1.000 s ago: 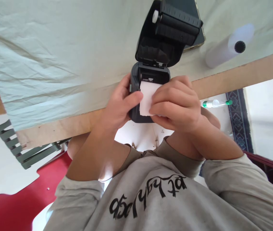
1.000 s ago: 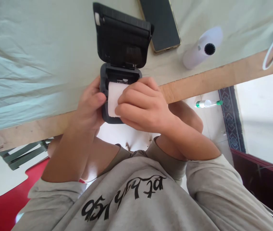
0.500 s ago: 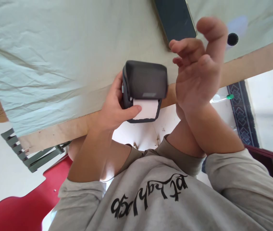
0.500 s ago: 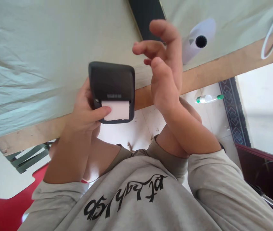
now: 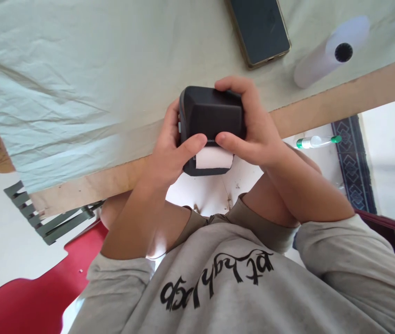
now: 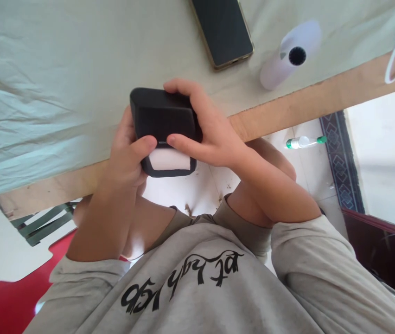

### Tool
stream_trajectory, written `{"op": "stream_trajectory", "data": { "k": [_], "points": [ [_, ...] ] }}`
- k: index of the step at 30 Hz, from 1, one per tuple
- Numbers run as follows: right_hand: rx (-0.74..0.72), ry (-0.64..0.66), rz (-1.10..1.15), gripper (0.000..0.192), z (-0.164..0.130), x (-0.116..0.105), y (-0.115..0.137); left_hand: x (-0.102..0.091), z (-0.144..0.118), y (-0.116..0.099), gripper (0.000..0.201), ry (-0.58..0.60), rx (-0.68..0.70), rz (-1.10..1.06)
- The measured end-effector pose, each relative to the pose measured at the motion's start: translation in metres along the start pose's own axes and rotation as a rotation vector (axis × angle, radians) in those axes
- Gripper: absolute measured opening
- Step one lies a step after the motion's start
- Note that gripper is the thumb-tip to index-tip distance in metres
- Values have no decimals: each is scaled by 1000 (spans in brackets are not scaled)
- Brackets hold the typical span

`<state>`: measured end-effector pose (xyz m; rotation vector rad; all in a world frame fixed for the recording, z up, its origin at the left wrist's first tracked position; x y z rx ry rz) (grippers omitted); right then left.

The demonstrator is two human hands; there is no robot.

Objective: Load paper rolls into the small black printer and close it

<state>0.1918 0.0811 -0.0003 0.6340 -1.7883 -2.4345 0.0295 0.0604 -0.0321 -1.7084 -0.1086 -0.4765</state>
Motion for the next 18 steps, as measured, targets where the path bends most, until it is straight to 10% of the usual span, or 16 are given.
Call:
{"op": "stream_trajectory", "data": {
  "k": [18],
  "points": [
    [-63,-6,-52,63,0,1,2,2,2,0,50,25,-54,-67]
  ]
}}
Point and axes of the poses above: each hand's wrist, its own z-axis towards the middle knuckle, its own x-axis out of the palm, y = z × x, the point moved 6 cm from there along z, towards the middle knuckle
